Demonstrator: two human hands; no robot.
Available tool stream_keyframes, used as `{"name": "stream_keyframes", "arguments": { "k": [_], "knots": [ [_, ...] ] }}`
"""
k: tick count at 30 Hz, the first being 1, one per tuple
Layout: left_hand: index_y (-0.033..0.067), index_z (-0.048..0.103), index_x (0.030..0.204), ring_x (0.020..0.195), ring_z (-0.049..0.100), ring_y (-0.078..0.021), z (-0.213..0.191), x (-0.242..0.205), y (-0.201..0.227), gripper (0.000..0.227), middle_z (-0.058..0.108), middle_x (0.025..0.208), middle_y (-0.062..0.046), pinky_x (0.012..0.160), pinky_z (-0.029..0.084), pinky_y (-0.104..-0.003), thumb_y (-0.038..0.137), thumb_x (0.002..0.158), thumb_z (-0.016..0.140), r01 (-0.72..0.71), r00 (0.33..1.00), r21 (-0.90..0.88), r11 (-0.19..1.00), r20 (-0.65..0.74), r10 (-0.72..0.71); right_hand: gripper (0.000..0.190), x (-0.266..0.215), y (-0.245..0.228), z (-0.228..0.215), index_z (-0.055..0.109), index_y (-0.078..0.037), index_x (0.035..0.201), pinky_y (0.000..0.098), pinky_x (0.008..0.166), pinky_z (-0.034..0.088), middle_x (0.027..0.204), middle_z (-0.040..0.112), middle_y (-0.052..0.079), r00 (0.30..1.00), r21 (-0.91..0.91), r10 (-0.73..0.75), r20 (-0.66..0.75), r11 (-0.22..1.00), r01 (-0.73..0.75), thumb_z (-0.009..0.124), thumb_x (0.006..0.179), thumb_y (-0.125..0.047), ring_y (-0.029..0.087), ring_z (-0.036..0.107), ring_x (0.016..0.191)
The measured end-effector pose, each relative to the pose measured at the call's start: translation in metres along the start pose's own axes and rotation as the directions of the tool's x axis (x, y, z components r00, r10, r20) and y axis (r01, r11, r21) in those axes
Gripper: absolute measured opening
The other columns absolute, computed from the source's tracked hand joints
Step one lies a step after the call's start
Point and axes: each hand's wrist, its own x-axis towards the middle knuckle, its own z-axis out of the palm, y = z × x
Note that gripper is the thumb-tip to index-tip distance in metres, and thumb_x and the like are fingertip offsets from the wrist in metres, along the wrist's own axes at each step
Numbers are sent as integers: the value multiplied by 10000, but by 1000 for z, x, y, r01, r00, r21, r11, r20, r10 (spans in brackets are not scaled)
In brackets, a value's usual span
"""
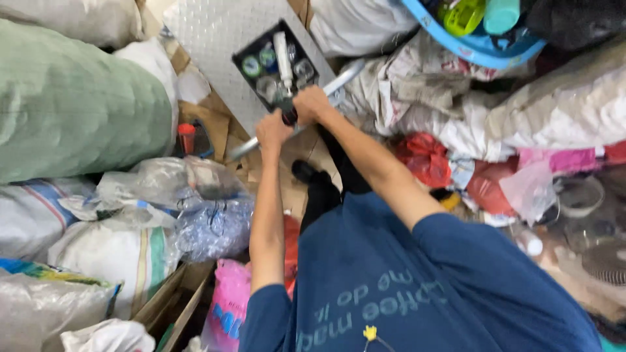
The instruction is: The person places a tray of small items onto a hand truck and moves it to a digital scale. They operate the scale's keypad and write down the recorded weight in a notebook. The person then moves the hand truck back and places a green basket containing a yellow bag onto it.
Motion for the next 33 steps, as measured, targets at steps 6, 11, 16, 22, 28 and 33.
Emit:
{"name": "stream_keyframes", "arguments": {
  "k": [6, 11, 16, 22, 28, 33],
  "knots": [
    [129, 705, 979, 826, 710, -447, -1, -31, 25, 361, 733, 855, -215, 721, 555, -565, 381, 730, 777, 81, 996, -20, 997, 42, -80, 235, -38, -6, -14, 786, -105, 741, 480, 726, 594, 804, 749, 185, 997, -31, -16, 76, 999, 18, 759, 590, -282, 375, 745, 775],
    [124, 705, 997, 835, 718, -439, 8, -46, 33, 352, 738, 859, -212, 734, 560, -559, 361, 743, 762, 118, 993, -59, 991, 6, -118, 214, -47, -3, -23, 783, -104, 723, 481, 709, 592, 796, 746, 182, 995, -26, -54, 81, 998, 56, 745, 592, -269, 390, 738, 762],
    [113, 703, 978, 794, 723, -429, 25, -67, 30, 343, 737, 830, -212, 716, 558, -561, 371, 760, 764, 69, 998, 27, 997, -15, -68, 215, -59, -2, -4, 778, -88, 710, 475, 691, 595, 762, 735, 206, 991, -35, -126, 45, 991, 127, 742, 581, -257, 388, 742, 729],
    [128, 736, 948, 757, 717, -438, -3, -102, 30, 350, 729, 799, -229, 690, 563, -555, 411, 749, 781, 76, 997, 49, 996, 7, -76, 256, -89, -27, 9, 775, -71, 679, 487, 678, 591, 734, 729, 217, 986, 97, -163, -36, 981, 166, 770, 583, -308, 389, 738, 690],
    [131, 759, 918, 750, 710, -444, -8, -151, 27, 372, 720, 786, -231, 691, 564, -553, 433, 703, 797, 105, 994, 90, 990, 14, -107, 281, -128, -63, 23, 771, -59, 684, 504, 639, 584, 717, 721, 221, 991, 211, -136, -12, 968, 136, 778, 596, -326, 399, 730, 668],
    [141, 762, 888, 747, 702, -448, -5, -188, 33, 339, 714, 775, -226, 692, 563, -551, 436, 723, 790, 128, 992, 93, 987, 2, -129, 186, -158, -77, 53, 775, -70, 676, 495, 637, 584, 688, 717, 208, 990, 281, -102, -95, 952, 125, 750, 582, -228, 389, 727, 657]
  ]
}}
